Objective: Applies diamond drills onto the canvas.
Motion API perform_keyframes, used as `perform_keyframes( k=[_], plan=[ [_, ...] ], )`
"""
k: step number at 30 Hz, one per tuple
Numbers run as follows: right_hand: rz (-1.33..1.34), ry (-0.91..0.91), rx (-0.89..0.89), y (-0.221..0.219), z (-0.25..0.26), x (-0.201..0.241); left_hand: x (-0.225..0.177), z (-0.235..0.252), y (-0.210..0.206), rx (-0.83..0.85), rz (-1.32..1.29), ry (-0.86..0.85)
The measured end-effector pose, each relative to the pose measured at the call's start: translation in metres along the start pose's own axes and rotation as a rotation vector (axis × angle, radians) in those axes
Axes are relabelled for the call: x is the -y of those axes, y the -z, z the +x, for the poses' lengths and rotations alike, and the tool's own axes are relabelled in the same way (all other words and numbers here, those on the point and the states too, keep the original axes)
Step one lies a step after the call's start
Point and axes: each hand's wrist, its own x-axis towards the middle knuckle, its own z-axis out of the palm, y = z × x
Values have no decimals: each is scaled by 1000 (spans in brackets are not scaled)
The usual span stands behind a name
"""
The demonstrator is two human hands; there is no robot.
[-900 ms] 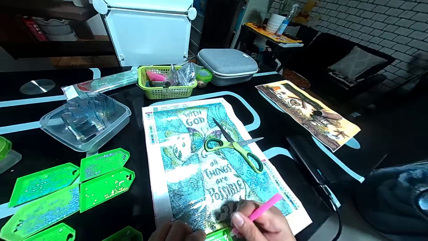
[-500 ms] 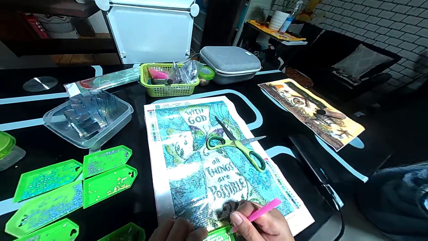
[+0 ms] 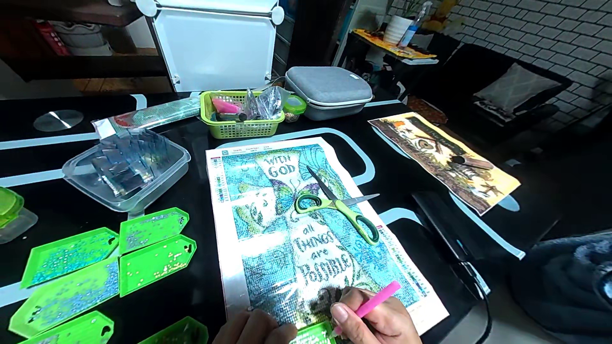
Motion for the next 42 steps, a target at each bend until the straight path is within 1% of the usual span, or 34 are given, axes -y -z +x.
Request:
perform_keyframes(
  k=[8, 14, 24, 31, 37, 40, 42],
  plan=[
    [3, 51, 64, -1, -1, 1, 1, 0, -1, -3, -9, 4],
    [-11, 46, 32, -2, 0, 0, 1, -1, -2, -10, -8, -2],
    [-25, 69, 57, -2, 0, 0, 1, -1, -2, -16, 3, -1],
    [28, 51, 42, -2, 0, 0, 1, -1, -1, -12, 4, 0],
    [2, 71, 55, -3, 0, -1, 1, -1, -2, -15, 3, 1],
    [76, 2, 18, -1, 1, 1, 0, -1, -2, -13, -2, 6],
    [190, -113, -48, 3, 4, 3, 0, -1, -1, -8, -5, 11]
  ],
)
